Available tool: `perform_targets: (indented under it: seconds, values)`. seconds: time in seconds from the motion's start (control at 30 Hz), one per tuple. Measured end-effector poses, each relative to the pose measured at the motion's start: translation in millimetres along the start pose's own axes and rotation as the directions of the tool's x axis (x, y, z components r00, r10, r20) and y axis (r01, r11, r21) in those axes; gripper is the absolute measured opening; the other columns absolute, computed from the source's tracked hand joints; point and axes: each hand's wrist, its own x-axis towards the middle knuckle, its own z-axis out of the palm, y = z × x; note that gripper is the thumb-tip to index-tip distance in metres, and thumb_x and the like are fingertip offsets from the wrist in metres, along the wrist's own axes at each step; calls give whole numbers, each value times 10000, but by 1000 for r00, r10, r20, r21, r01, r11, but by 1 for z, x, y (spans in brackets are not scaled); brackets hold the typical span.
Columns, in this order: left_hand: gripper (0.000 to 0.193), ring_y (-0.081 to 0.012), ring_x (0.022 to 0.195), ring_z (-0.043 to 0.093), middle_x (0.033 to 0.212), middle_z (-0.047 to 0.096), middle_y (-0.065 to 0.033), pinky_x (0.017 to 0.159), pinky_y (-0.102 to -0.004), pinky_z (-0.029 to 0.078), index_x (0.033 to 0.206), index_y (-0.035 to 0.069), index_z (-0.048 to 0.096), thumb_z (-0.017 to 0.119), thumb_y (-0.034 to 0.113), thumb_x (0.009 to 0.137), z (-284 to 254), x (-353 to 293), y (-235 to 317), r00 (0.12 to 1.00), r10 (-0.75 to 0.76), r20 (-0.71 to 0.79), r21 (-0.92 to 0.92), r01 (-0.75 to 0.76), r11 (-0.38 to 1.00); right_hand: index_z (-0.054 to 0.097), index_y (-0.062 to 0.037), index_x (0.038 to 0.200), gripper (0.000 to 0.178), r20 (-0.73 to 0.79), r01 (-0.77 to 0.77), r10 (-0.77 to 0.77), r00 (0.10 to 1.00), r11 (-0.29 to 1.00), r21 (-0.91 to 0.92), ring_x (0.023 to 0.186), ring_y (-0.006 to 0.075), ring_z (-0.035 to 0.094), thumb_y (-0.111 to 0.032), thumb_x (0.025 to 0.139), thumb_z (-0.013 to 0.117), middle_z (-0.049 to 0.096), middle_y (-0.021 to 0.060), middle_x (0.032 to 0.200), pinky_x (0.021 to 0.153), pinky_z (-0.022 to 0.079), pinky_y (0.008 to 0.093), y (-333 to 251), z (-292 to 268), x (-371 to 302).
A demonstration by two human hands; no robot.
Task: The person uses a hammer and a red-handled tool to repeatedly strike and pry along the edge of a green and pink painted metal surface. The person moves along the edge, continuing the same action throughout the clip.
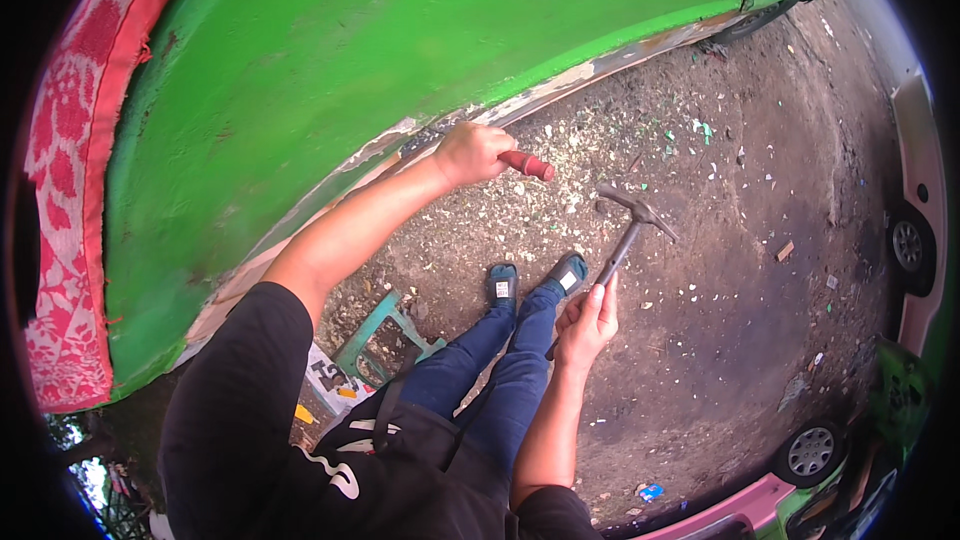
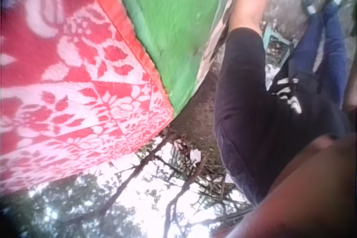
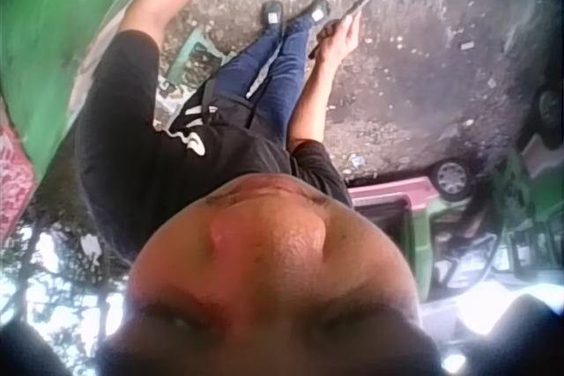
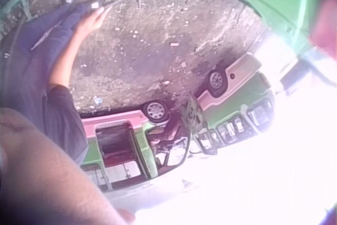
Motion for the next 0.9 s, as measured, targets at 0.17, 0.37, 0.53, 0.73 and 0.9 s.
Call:
perform_targets:
  seconds: [0.17,0.37,0.53,0.73,0.9]
  values:
    - [58,-260,606,646,654,626,-43,535,-376,520,679,133,607,662,145,692,2,6,-2,1000,-7,1,-26,7,1000,404,-126,1444,447,18,-12,15,1000,989,-145,430,24,324,-210,1015,495,354,-62,583,347,254,193,24,16,15]
    - [45,-261,620,652,664,637,-48,535,-382,524,690,137,627,670,146,699,2,8,-7,1000,-31,-5,9,31,999,446,-118,1425,428,77,28,-37,996,993,115,472,20,351,-202,1010,512,389,-65,610,393,277,179,1,23,14]
    - [53,-263,611,645,655,628,-51,531,-386,520,688,140,625,672,154,710,-1,7,-9,997,-36,-72,-22,34,999,471,-114,1403,410,41,6,-7,999,999,31,450,23,323,-221,1010,516,363,-65,601,366,250,181,13,22,31]
    - [38,-253,640,653,680,643,-55,553,-370,528,714,122,638,668,143,704,-2,10,-7,997,-65,-40,-48,63,997,425,-89,1433,431,200,-10,13,980,1000,-16,479,17,350,-182,1017,491,385,-77,634,380,268,173,19,23,43]
    - [75,-257,659,657,718,660,-58,574,-371,534,754,128,665,674,125,680,-3,8,-10,994,-101,42,-19,102,995,502,-75,1371,371,156,64,-12,988,941,-333,508,13,377,-196,1021,483,416,-81,638,419,289,185,2,31,35]
